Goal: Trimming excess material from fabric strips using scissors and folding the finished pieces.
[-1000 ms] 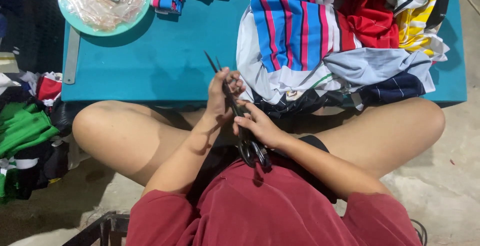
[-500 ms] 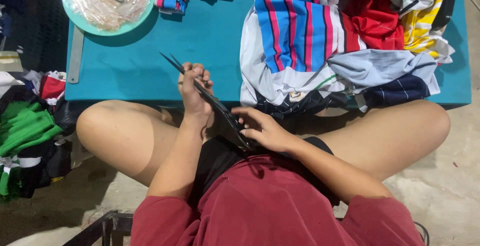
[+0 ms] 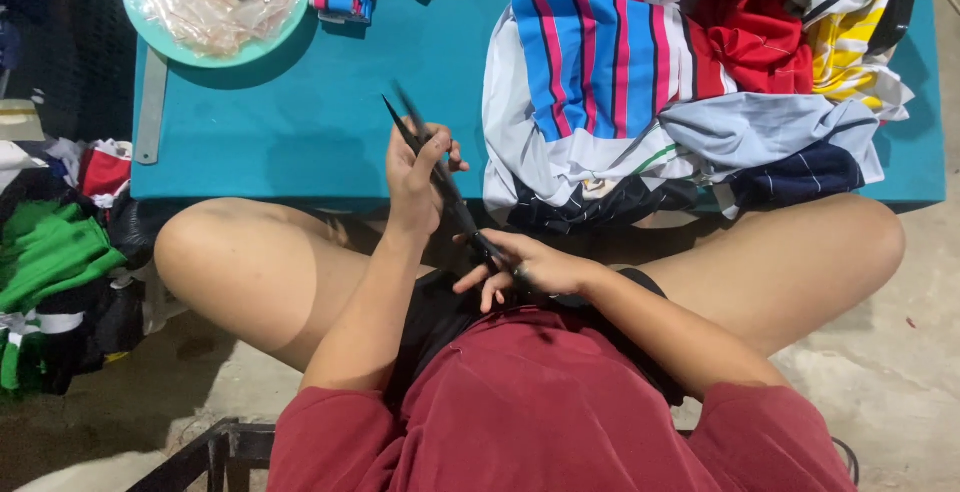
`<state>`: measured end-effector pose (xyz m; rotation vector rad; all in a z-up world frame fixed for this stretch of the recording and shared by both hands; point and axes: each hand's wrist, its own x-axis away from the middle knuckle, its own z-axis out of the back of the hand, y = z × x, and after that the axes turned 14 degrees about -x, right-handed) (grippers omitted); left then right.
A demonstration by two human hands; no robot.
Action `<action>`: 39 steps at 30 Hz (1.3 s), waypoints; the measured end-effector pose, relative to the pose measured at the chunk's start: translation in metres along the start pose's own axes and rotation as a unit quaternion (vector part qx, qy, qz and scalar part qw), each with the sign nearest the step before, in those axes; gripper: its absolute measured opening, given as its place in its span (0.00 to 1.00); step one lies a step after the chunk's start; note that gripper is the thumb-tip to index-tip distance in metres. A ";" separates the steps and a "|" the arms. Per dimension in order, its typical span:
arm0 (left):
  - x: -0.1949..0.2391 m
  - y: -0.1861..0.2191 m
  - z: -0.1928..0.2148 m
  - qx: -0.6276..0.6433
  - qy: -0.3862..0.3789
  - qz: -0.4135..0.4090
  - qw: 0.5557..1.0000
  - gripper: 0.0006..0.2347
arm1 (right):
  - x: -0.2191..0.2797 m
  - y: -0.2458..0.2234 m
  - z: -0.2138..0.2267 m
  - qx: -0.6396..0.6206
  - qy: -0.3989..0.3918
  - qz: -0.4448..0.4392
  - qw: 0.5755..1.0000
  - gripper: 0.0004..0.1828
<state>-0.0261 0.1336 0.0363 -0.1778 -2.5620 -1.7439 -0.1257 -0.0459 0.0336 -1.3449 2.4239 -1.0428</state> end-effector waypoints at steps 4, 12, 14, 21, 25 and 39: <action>-0.002 0.001 0.006 0.006 0.026 -0.004 1.000 0.19 | 0.000 0.012 0.009 -0.165 -0.024 0.039 0.985 0.45; -0.007 -0.013 0.030 0.036 0.064 0.021 0.997 0.19 | 0.003 0.002 -0.011 -0.164 0.000 0.044 0.985 0.56; -0.002 -0.009 0.031 0.043 0.073 0.027 0.996 0.21 | 0.002 0.010 -0.001 -0.135 -0.010 0.051 0.990 0.55; 0.003 -0.007 0.017 0.011 0.024 0.056 0.998 0.21 | 0.001 -0.004 0.002 -0.058 -0.003 -0.022 0.998 0.43; -0.008 -0.019 0.010 0.049 -0.034 0.046 0.997 0.20 | -0.003 -0.002 -0.002 -0.061 -0.043 -0.030 0.997 0.41; -0.017 -0.011 -0.014 0.048 -0.090 0.037 0.994 0.21 | 0.013 0.002 0.035 -0.063 0.032 0.076 0.995 0.52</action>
